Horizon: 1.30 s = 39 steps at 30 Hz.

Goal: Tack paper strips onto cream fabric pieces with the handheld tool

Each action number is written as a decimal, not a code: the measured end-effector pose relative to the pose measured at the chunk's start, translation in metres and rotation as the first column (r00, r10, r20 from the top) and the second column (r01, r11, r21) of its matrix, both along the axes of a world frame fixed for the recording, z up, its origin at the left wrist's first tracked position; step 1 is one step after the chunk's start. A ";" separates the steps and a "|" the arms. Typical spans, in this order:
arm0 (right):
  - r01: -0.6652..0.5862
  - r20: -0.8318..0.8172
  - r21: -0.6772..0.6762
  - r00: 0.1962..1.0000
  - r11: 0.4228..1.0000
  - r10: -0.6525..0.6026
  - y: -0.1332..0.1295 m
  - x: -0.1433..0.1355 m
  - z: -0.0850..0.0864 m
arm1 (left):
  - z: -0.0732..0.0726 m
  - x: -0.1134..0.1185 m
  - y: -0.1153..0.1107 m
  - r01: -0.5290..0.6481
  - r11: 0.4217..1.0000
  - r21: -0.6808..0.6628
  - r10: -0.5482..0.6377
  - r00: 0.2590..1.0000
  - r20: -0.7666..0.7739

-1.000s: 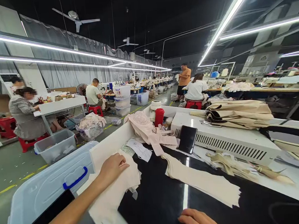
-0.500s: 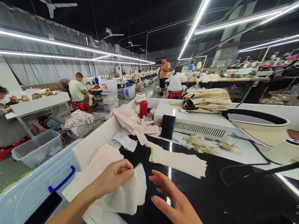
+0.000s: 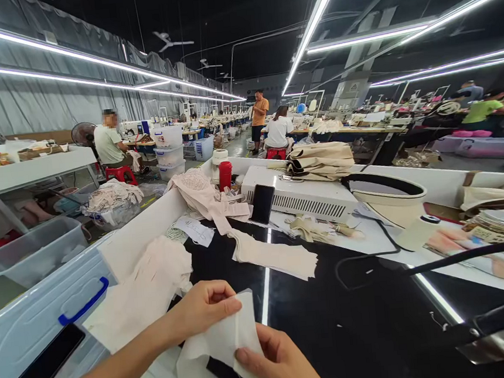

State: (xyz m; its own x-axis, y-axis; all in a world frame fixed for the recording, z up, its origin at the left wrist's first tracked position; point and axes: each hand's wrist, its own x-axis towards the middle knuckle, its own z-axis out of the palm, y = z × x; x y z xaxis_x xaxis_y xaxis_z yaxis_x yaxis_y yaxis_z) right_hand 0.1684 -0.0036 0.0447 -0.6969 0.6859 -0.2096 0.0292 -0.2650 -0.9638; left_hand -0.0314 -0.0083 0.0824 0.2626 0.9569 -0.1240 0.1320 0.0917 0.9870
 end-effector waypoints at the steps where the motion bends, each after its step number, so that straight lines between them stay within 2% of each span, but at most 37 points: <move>1: -0.004 0.005 -0.002 1.000 1.000 0.004 -0.001 0.000 0.000 | -0.001 0.000 0.000 -0.001 1.000 0.007 0.001 1.000 -0.005; 6: -0.071 0.191 -0.016 0.979 0.997 0.073 -0.007 0.000 0.005 | -0.002 0.001 0.001 -0.026 0.998 0.051 0.027 0.999 -0.026; 12: -0.129 0.138 0.015 0.983 0.992 0.125 -0.007 0.005 0.006 | -0.011 0.002 0.005 -0.065 0.994 0.093 0.070 0.996 -0.049; 14: -0.132 0.172 0.078 0.978 0.988 0.117 -0.004 0.007 0.004 | -0.011 0.003 0.009 -0.059 0.990 0.129 0.069 0.995 -0.075; 16: -0.078 0.235 0.251 0.972 0.965 0.017 0.001 0.012 0.004 | -0.006 0.004 0.013 -0.054 0.979 0.196 0.076 0.991 -0.108; 18: -0.019 0.310 0.493 0.938 0.870 -0.156 0.009 0.021 0.004 | 0.002 0.005 0.015 -0.045 0.958 0.282 0.086 0.987 -0.136; 20: -0.044 0.372 0.723 0.866 0.689 -0.335 0.018 0.032 0.005 | 0.007 0.006 0.015 0.065 0.884 0.462 0.060 0.966 -0.252; 21: -0.094 0.388 0.811 0.824 0.577 -0.412 0.023 0.038 0.005 | 0.007 0.007 0.014 0.178 0.805 0.566 0.040 0.935 -0.351; 23: -0.214 0.397 0.903 0.750 0.374 -0.530 0.031 0.048 0.003 | -0.001 0.009 0.012 0.447 0.568 0.691 0.036 0.825 -0.564; 24: -0.255 0.397 0.914 0.722 0.316 -0.566 0.035 0.052 0.001 | -0.007 0.011 0.010 0.550 0.458 0.699 0.057 0.766 -0.640; 25: -0.286 0.403 0.915 0.699 0.285 -0.591 0.039 0.054 -0.002 | -0.015 0.013 0.008 0.613 0.386 0.690 0.077 0.724 -0.686; 26: -0.309 0.411 0.911 0.678 0.272 -0.609 0.042 0.056 -0.005 | -0.023 0.015 0.006 0.650 0.342 0.679 0.095 0.695 -0.713; 28: -0.349 0.432 0.900 0.647 0.259 -0.628 0.047 0.059 -0.011 | -0.037 0.020 0.002 0.672 0.311 0.672 0.137 0.668 -0.731; 31: -0.399 0.438 0.889 0.598 0.225 -0.672 0.052 0.062 -0.016 | -0.049 0.023 -0.002 0.666 0.324 0.672 0.168 0.659 -0.733; 35: -0.422 0.405 0.890 0.559 0.173 -0.724 0.050 0.067 -0.013 | -0.053 0.022 -0.004 0.670 0.341 0.660 0.157 0.651 -0.742; 39: -0.437 0.391 0.891 0.596 0.125 -0.702 0.034 0.068 -0.012 | -0.053 0.020 -0.005 0.676 0.353 0.647 0.141 0.645 -0.751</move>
